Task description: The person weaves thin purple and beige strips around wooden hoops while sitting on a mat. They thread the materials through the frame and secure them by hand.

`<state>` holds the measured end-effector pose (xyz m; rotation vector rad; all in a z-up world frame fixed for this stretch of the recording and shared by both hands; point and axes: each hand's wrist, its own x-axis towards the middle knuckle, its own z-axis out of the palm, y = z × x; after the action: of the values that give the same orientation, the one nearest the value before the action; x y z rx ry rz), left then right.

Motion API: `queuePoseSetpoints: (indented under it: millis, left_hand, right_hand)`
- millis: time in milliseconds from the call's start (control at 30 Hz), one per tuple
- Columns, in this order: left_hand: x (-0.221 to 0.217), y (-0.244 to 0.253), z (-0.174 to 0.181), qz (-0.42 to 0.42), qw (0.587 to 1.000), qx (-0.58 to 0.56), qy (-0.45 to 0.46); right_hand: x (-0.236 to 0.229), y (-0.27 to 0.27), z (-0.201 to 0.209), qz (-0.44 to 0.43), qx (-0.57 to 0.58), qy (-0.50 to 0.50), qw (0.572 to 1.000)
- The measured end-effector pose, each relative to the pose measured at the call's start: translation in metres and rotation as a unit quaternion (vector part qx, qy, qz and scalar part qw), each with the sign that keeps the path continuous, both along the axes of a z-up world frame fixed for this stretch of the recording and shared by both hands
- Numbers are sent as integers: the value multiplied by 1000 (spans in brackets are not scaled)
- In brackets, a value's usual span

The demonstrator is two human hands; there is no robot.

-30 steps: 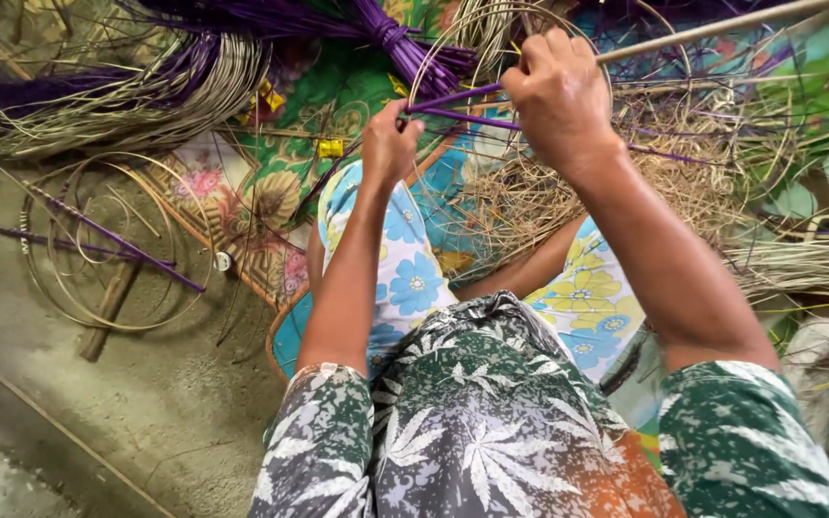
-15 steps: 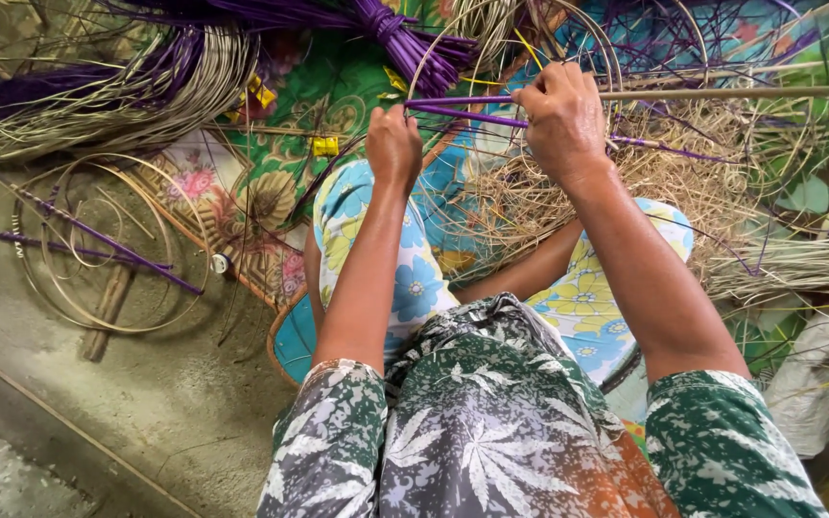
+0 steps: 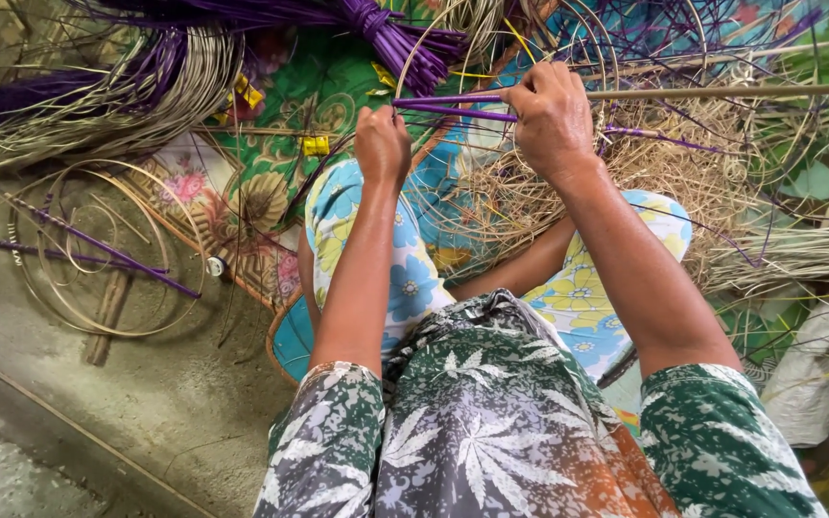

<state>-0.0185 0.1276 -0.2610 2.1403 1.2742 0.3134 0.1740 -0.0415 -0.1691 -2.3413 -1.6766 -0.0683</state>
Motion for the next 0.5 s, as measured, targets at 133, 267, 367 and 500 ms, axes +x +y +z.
queuePoseSetpoints:
  millis: [133,267,367,500]
  left_hand:
    - [2,0,-5,4,1000,11,4]
    - [2,-1,-13,12,1000,18,16]
    - [4,-4,-10,25,999,3,27]
    - [2,-7,-13,19,999,33,24]
  right_hand:
    - [1,-4,-5,-3,5,28,1000]
    - [3,-10,-18,-12,21,53,998]
    - [3,-15,-23,-33,21,24,999]
    - [0,-17,-33,-66,49,92,992]
